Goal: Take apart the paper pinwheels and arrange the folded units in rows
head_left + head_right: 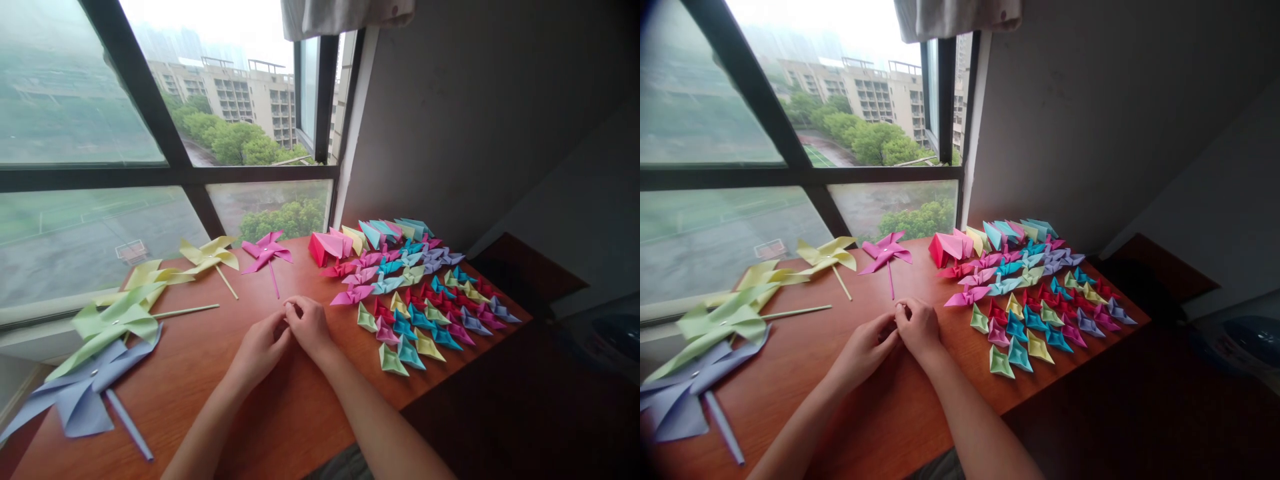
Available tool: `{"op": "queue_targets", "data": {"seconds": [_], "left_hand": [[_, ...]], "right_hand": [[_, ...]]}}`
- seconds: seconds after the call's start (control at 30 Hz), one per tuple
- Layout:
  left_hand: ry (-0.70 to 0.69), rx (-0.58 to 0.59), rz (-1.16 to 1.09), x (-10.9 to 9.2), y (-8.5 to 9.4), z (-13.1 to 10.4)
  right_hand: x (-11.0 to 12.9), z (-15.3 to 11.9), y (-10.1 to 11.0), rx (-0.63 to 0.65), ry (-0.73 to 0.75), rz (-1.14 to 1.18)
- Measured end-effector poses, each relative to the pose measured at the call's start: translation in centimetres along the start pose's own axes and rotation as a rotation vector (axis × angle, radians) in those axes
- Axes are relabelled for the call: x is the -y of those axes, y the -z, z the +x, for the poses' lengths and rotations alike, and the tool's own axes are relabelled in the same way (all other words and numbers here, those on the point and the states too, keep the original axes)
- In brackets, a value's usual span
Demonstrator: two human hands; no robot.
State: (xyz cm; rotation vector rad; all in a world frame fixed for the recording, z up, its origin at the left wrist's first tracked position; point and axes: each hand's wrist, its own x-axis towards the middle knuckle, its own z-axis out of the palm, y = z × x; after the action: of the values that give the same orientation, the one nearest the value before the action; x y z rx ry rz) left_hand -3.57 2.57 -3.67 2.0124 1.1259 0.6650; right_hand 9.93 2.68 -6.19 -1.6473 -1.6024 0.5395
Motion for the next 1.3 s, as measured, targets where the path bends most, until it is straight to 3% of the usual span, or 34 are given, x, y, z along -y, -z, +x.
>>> {"op": "queue_targets", "data": {"seconds": [0.2,0.3,0.5,0.83,1.3], "left_hand": [[0.245,-0.259,0.247,3.0,3.3,-0.9],[0.292,-0.307,0.258,4.3,4.3,-0.7],[0.279,-0.259,0.265,4.8,4.1,-0.4],[0.278,-0.217,0.312,4.8,3.9,-0.6],[0.241,-0.19,0.375,4.0,3.7,-0.8]], "right_hand": [[1.4,2.5,-0.9,0.073,-0.117,-0.229],[2.4,4.5,-1.9,0.104,-0.163,-0.363],[3.2,6.3,-3.1,0.136,-0.147,-0.473],[1.5,5.5,-1.2,0.121,-0.196,-0.554],[0.8,5.5,-1.5,0.082,-0.196,-0.594]]}}
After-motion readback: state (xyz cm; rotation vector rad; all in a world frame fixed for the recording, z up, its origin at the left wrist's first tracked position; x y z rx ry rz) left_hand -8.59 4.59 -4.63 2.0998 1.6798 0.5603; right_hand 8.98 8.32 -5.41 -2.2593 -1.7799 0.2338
